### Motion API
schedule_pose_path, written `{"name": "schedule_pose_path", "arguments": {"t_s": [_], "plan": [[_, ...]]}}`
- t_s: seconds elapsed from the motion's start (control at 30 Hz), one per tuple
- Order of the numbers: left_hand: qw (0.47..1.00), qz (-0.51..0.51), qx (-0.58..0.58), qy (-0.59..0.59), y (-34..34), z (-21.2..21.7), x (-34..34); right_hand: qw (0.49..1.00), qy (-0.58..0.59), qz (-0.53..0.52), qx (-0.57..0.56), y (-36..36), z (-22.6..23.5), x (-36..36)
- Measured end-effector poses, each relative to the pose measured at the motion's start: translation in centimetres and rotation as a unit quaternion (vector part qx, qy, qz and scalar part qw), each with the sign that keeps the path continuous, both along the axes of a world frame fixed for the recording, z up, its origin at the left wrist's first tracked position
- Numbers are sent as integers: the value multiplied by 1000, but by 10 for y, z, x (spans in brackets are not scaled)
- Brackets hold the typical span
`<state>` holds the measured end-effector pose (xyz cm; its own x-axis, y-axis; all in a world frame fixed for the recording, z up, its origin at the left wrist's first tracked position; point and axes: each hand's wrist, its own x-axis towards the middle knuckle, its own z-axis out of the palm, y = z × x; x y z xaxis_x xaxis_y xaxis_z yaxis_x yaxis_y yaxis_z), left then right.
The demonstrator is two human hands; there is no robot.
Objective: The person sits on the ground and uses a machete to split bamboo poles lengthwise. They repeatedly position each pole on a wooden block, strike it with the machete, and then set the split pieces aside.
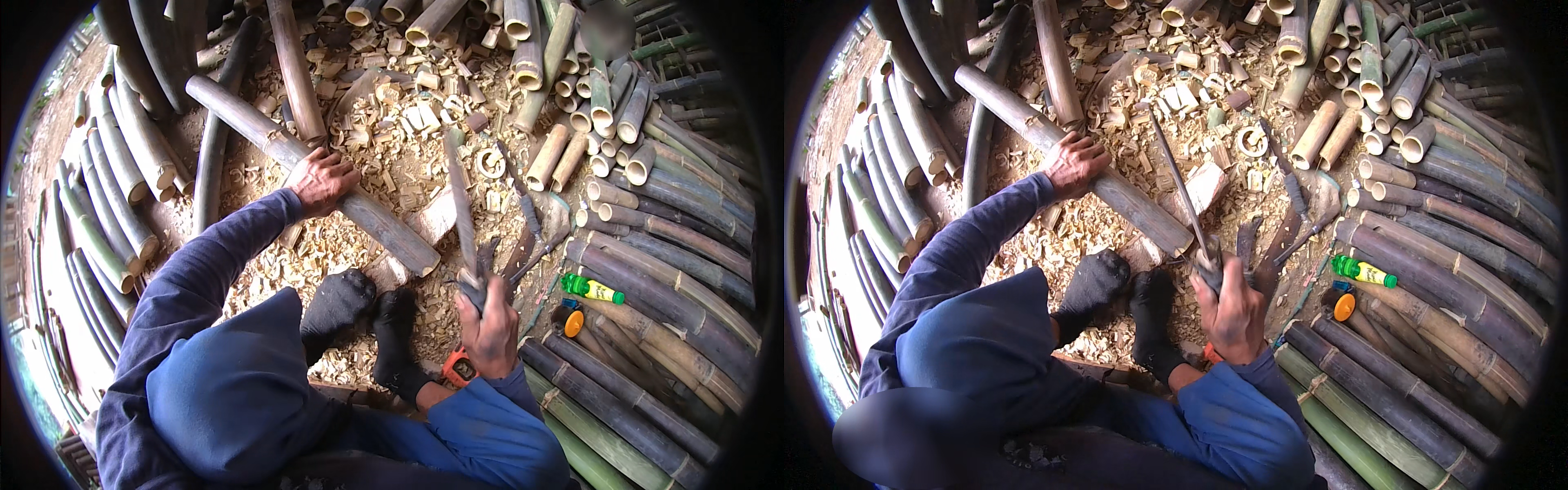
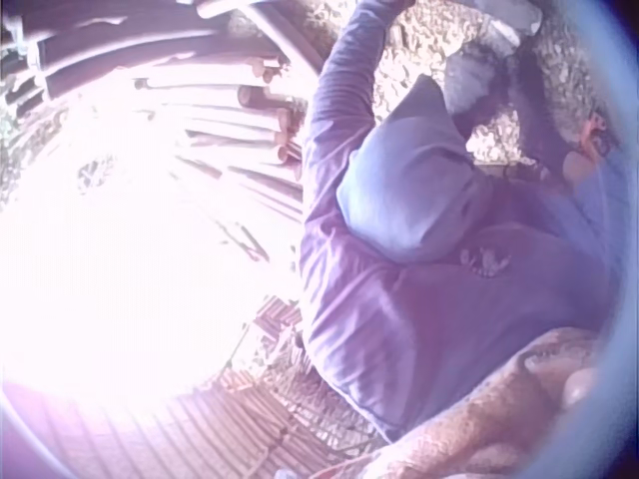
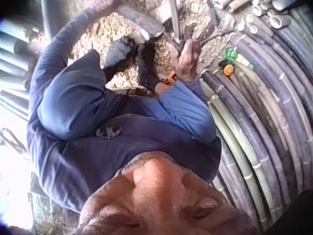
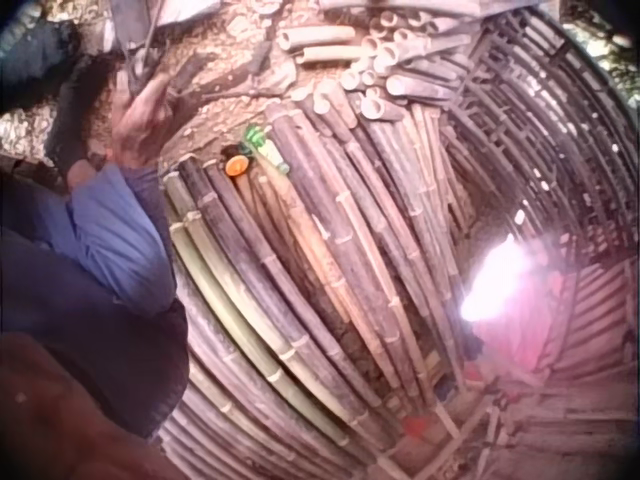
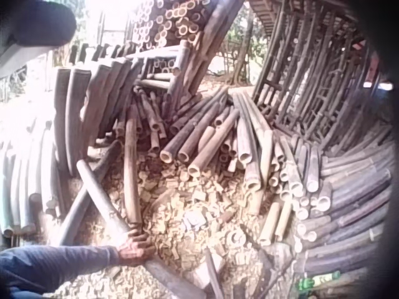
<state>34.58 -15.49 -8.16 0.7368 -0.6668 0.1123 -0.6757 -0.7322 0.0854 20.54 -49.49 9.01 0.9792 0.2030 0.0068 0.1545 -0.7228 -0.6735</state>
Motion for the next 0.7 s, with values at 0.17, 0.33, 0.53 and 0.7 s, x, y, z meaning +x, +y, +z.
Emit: {"name": "schedule_pose_path", "arguments": {"t_s": [0.17,0.33,0.53,0.7], "plan": [[999,-28,-37,-28,-20,6,12,964,195,-19,-177,-38,-72,-21],[995,-17,-60,-82,-9,-9,8,984,150,-9,-100,-25,-15,-1],[994,3,-68,-84,-14,-11,-4,978,136,-27,-153,-27,-63,-22],[998,-27,-8,63,-20,21,8,976,156,-12,-151,-29,-32,1]]}}
